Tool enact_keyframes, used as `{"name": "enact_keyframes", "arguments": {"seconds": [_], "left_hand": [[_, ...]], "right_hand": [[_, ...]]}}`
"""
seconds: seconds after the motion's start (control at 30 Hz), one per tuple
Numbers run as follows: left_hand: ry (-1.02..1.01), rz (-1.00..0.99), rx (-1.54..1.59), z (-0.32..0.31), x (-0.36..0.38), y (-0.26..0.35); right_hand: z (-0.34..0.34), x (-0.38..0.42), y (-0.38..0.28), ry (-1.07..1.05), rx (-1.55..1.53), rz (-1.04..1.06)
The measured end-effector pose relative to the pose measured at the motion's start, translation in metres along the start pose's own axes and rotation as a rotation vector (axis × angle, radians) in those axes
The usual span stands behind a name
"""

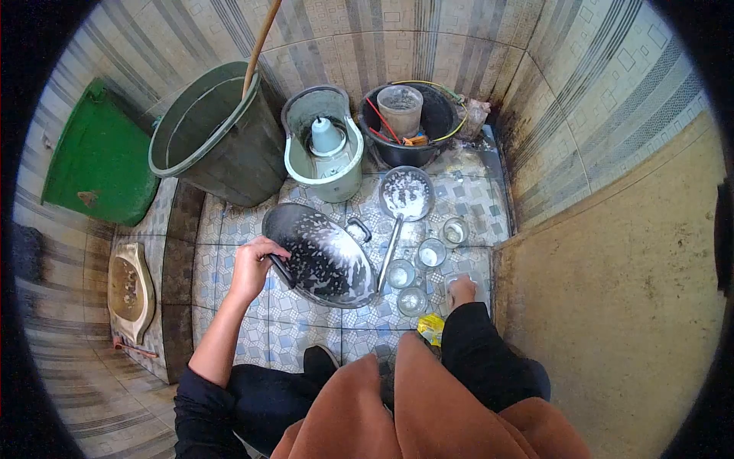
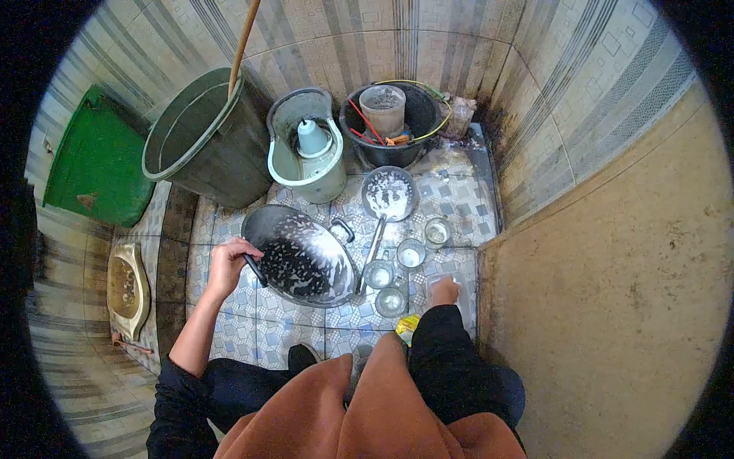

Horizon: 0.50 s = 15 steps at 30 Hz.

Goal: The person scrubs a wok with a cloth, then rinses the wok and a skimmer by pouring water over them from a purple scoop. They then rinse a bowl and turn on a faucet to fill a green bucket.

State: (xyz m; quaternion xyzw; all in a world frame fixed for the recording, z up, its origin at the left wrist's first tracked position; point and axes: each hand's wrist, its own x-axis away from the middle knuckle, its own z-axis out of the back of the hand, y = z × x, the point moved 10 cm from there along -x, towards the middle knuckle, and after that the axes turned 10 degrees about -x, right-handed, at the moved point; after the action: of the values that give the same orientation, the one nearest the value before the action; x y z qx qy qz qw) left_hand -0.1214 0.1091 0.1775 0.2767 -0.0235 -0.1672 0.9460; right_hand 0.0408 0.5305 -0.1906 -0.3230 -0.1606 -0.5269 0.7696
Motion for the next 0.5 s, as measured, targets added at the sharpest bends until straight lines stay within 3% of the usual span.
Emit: {"name": "enact_keyframes", "arguments": {"seconds": [0.13, 0.2, 0.27, 0.33, 0.4, 0.43, 0.5], "left_hand": [[0.017, -0.015, -0.001, -0.001, -0.002, -0.007], [0.017, -0.001, 0.015, 0.001, -0.001, -0.008], [0.084, -0.061, -0.038, 0.002, -0.003, -0.007], [0.109, -0.028, 0.030, 0.001, -0.002, -0.009], [0.107, -0.062, 0.002, 0.000, -0.005, -0.007], [0.098, -0.044, 0.030, -0.004, -0.006, -0.010], [0.078, 0.017, 0.036, -0.003, -0.005, -0.006]], "right_hand": [[0.005, 0.007, 0.004, 0.017, -0.031, 0.028], [-0.014, -0.007, 0.040, 0.020, -0.324, -0.184], [-0.035, -0.024, 0.028, 0.046, 0.192, 0.145], [-0.055, -0.034, 0.034, 0.357, 0.215, 0.717], [-0.024, 0.006, 0.009, 0.038, 0.293, 0.627], [-0.024, 0.000, 0.011, 0.053, 0.299, 0.595], [-0.036, -0.039, 0.052, 0.135, -0.174, 0.209]]}}
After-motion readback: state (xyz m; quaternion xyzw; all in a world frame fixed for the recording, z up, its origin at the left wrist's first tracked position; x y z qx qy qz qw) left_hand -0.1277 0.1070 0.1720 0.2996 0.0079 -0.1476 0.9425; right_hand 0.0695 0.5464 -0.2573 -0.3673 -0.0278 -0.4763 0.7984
